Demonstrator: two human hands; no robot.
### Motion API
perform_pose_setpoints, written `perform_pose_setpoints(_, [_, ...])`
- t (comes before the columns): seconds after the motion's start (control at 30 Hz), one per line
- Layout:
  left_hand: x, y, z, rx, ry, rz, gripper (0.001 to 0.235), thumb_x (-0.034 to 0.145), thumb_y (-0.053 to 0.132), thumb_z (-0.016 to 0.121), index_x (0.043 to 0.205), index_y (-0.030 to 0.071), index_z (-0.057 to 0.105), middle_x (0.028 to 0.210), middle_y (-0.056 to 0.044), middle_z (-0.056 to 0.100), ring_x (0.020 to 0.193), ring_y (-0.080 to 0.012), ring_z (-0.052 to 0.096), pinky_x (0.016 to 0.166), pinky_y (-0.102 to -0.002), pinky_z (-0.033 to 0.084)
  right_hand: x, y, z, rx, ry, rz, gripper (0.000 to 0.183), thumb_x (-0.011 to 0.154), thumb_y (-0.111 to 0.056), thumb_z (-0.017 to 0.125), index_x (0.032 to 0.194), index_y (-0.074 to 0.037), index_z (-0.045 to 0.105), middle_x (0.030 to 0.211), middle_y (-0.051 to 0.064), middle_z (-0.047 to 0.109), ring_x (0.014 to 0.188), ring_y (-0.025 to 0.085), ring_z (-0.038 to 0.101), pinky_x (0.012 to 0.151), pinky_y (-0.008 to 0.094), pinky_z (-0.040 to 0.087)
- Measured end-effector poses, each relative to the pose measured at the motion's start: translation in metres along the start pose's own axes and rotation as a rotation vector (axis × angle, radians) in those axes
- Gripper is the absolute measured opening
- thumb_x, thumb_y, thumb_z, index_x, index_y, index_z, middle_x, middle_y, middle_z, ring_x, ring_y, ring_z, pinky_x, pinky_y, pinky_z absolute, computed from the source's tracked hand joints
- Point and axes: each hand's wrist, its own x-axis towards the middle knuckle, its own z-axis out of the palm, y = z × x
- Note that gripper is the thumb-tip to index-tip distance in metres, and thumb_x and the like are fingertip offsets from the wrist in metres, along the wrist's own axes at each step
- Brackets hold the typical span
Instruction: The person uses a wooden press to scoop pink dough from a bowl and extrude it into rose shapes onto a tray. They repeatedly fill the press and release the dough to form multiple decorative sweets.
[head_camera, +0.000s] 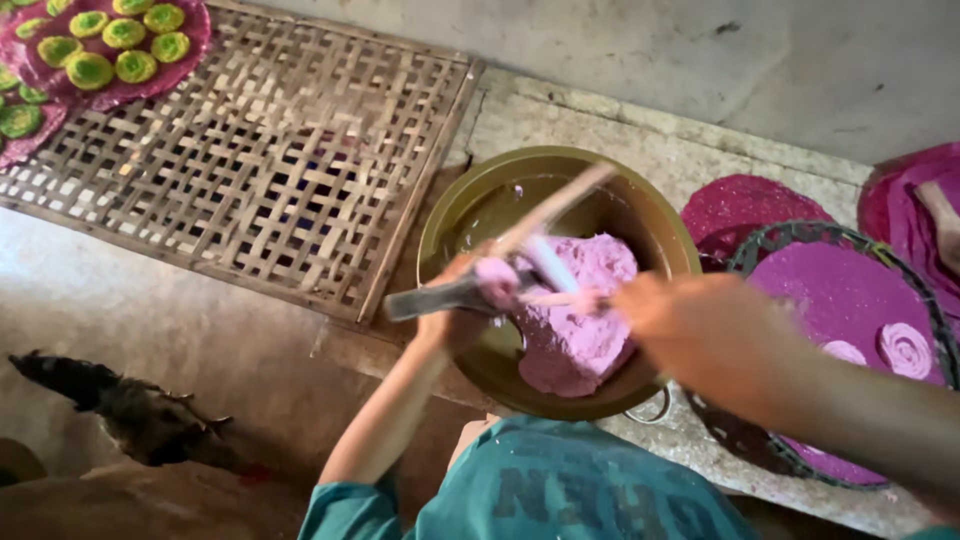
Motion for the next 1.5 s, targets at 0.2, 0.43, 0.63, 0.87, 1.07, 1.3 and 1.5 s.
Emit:
perform_pose_setpoints(0.2, [-0.001, 0.032, -0.03, 0.239, 0.126, 0.096, 0.082, 0.073, 0.044, 0.078, 0.146, 0.017, 0.054, 0.118, -0.008, 0.067, 0.101, -0.028, 0.069, 0.086, -0.041, 0.058, -0.01, 0.03, -0.007, -0.058, 0.008, 0.044, 0.037, 0.087, -0.013, 0.057, 0.124, -0.016, 0.061, 0.083, 0.004, 0.065, 0.065, 0.024, 0.072, 0.052, 0.037, 0.056])
perform_pose_setpoints(0.43, [0.011, 0.049, -0.009, 0.066, 0.052, 0.079, 0.067, 0.081, 0.04, 0.075, 0.142, 0.019, 0.056, 0.133, -0.007, 0.066, 0.112, -0.0277, 0.067, 0.093, -0.038, 0.056, 0.053, -0.024, 0.02, -0.285, 0.206, -0.183, 0.019, 0.083, -0.016, 0.058, 0.097, -0.004, 0.064, 0.08, 0.011, 0.066, 0.06, 0.024, 0.069, 0.049, 0.037, 0.056])
perform_pose_setpoints(0.63, [0.019, 0.019, -0.021, 0.148, 0.147, 0.164, 0.021, 0.089, 0.025, 0.076, 0.108, 0.021, 0.071, 0.124, -0.01, 0.07, 0.106, -0.0262, 0.071, 0.093, -0.038, 0.058, 0.0, 0.016, 0.047, 0.063, 0.128, 0.014, 0.023, 0.083, -0.007, 0.063, 0.105, -0.005, 0.065, 0.085, 0.009, 0.066, 0.067, 0.024, 0.071, 0.055, 0.038, 0.058])
perform_pose_setpoints(0.87, [0.037, 0.011, -0.014, 0.337, 0.542, 0.272, 0.037, 0.087, 0.019, 0.073, 0.12, 0.005, 0.066, 0.135, -0.016, 0.067, 0.118, -0.0331, 0.07, 0.09, -0.036, 0.059, 0.045, -0.008, 0.138, 0.808, 0.522, 0.166, 0.032, 0.091, -0.001, 0.06, 0.122, 0.002, 0.065, 0.107, 0.021, 0.073, 0.089, 0.034, 0.074, 0.076, 0.04, 0.06])
perform_pose_setpoints(1.07, [0.051, 0.009, -0.019, 0.354, 0.508, 0.275, 0.051, 0.075, 0.037, 0.088, 0.115, 0.011, 0.069, 0.158, -0.018, 0.045, 0.119, -0.0325, 0.062, 0.094, -0.045, 0.058, 0.033, -0.017, 0.203, 1.192, 0.469, 0.153, 0.03, 0.097, -0.002, 0.066, 0.126, 0.006, 0.069, 0.121, 0.026, 0.071, 0.107, 0.031, 0.07, 0.089, 0.039, 0.054])
perform_pose_setpoints(1.3, [0.054, 0.023, 0.005, 0.439, 0.49, 0.236, 0.056, 0.073, 0.03, 0.086, 0.121, 0.006, 0.069, 0.163, -0.025, 0.025, 0.115, -0.0442, 0.06, 0.077, -0.045, 0.061, 0.054, -0.005, 0.202, 1.264, 0.478, 0.354, 0.036, 0.095, -0.008, 0.061, 0.129, 0.001, 0.065, 0.113, 0.02, 0.076, 0.095, 0.027, 0.075, 0.085, 0.035, 0.059])
perform_pose_setpoints(1.5, [0.082, -0.008, -0.013, -0.023, 0.263, -0.327, 0.023, 0.1, 0.022, 0.066, 0.121, 0.011, 0.068, 0.113, -0.012, 0.076, 0.081, -0.0174, 0.069, 0.066, -0.03, 0.054, 0.02, -0.017, 0.229, 1.161, 0.37, 0.193, 0.032, 0.095, -0.01, 0.064, 0.124, 0.003, 0.066, 0.111, 0.026, 0.073, 0.101, 0.032, 0.075, 0.085, 0.038, 0.057])
